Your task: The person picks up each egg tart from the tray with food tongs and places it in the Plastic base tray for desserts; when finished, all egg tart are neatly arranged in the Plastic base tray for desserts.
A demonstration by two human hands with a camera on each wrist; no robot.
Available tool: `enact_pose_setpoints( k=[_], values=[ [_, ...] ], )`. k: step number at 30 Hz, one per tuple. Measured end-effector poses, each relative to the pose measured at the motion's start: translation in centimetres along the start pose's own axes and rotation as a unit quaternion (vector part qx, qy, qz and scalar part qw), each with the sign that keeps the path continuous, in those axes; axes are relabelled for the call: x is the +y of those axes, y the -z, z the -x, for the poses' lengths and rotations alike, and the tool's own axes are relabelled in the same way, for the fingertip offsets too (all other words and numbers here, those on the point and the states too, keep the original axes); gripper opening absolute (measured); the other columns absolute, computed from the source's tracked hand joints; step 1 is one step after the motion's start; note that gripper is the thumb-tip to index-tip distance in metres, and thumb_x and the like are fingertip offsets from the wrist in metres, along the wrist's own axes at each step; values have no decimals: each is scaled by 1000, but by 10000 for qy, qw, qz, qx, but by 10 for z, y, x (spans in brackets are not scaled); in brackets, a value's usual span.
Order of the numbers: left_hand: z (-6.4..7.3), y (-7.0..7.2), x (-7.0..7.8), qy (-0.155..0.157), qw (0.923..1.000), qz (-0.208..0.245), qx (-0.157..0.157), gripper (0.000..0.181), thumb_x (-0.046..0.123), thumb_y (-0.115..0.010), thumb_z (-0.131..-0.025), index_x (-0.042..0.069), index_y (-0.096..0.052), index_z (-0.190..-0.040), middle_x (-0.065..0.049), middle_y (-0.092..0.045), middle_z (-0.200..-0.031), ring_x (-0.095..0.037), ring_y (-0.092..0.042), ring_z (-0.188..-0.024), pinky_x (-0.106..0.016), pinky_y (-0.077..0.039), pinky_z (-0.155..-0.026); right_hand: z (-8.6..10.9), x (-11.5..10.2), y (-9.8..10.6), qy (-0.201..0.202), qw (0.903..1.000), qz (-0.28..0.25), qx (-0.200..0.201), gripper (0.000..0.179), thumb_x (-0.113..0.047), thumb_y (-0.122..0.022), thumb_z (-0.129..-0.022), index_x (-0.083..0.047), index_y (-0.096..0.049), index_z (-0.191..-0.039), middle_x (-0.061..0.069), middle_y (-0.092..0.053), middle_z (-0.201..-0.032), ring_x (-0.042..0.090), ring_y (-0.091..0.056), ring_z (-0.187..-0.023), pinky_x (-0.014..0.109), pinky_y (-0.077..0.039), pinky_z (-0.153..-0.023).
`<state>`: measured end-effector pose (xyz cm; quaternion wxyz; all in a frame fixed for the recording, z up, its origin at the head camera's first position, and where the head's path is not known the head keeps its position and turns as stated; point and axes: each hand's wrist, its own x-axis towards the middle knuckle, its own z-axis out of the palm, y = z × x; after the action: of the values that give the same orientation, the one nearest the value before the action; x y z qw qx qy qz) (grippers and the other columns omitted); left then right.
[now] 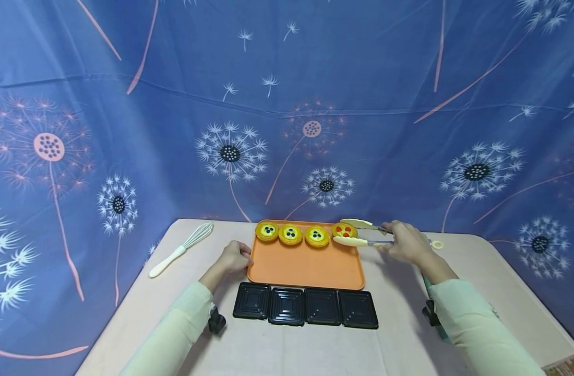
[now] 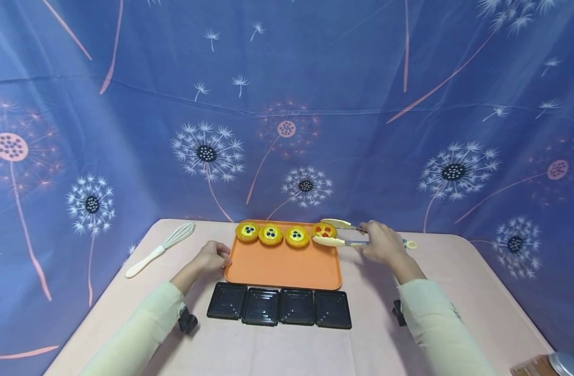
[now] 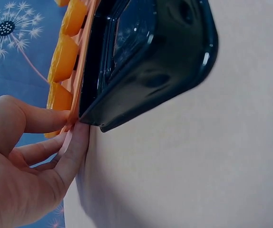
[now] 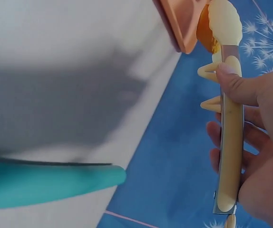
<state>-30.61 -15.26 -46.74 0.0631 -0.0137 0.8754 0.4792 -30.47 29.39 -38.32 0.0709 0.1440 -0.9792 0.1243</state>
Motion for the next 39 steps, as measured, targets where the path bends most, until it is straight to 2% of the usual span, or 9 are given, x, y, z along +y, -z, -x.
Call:
enact_pose_setpoints(
  k=[7,13,16,20,23,28,34,37,39],
  values=[
    [2,1,2,15,10000,-28,-8,25,-10,-65,-76,-12,-65,-100,-12,-65,-81,-18,-62,-66,-27,-56,-60,6,-3,14,-16,10000,24,-11,68,-25,-84,-77,8,-58,-130,17,-64,-102,20,-54,-68,32,-41,-50],
    [1,2,1,-26,10000,4,-10,24,-10,-64,-77,-11,-65,-101,-12,-65,-81,-18,-63,-65,-28,-57,-60,22,-7,26,15,9996,-264,124,68,-23,-86,-75,7,-59,-130,20,-66,-105,29,-63,-81,36,-49,-55],
    [1,2,2,-11,10000,55,-34,24,-11,-64,-77,-12,-64,-101,-14,-65,-82,-19,-63,-66,-29,-57,-61,33,-10,32,106,9994,-275,193,66,-22,-86,-75,6,-60,-129,19,-67,-106,31,-65,-83,36,-49,-53],
    [2,2,2,26,10000,37,-27,23,-10,-65,-77,-12,-64,-100,-13,-64,-82,-19,-62,-66,-28,-57,-61,52,-15,40,188,9993,-232,224,65,-22,-86,-75,4,-61,-129,11,-67,-99,21,-58,-72,31,-41,-47],
    [4,2,2,42,10000,9,-18,21,-9,-65,-77,-10,-64,-98,-12,-64,-80,-18,-61,-65,-27,-56,-60,68,-18,45,377,9985,-130,373,64,-21,-87,-73,2,-63,-128,7,-66,-96,15,-51,-67,30,-38,-48],
    [5,-1,0,118,9997,210,-90,22,-11,-65,-77,-10,-63,-99,-13,-63,-81,-18,-60,-66,-29,-57,-59,95,-20,51,710,9955,-108,614,63,-17,-90,-68,-1,-66,-124,7,-69,-105,18,-59,-77,33,-43,-56],
    [5,0,1,158,9993,335,-74,23,-12,-65,-77,-10,-62,-99,-14,-62,-82,-20,-61,-68,-30,-58,-58,121,-24,52,833,9936,-226,733,67,-15,-92,-64,-2,-66,-125,8,-69,-110,23,-65,-84,29,-46,-56],
    [4,2,0,64,9990,403,-168,21,-12,-65,-76,-9,-62,-97,-14,-63,-81,-22,-62,-67,-32,-58,-58,130,-26,49,866,9929,-231,788,68,-13,-92,-63,-4,-66,-124,5,-68,-110,22,-67,-86,25,-49,-56],
    [3,4,-2,-55,9987,447,-232,19,-12,-64,-75,-9,-62,-94,-15,-63,-79,-22,-62,-65,-32,-58,-58,134,-27,47,794,9941,-294,681,67,-11,-91,-64,-5,-66,-125,4,-68,-111,22,-67,-87,25,-50,-56]
  ],
)
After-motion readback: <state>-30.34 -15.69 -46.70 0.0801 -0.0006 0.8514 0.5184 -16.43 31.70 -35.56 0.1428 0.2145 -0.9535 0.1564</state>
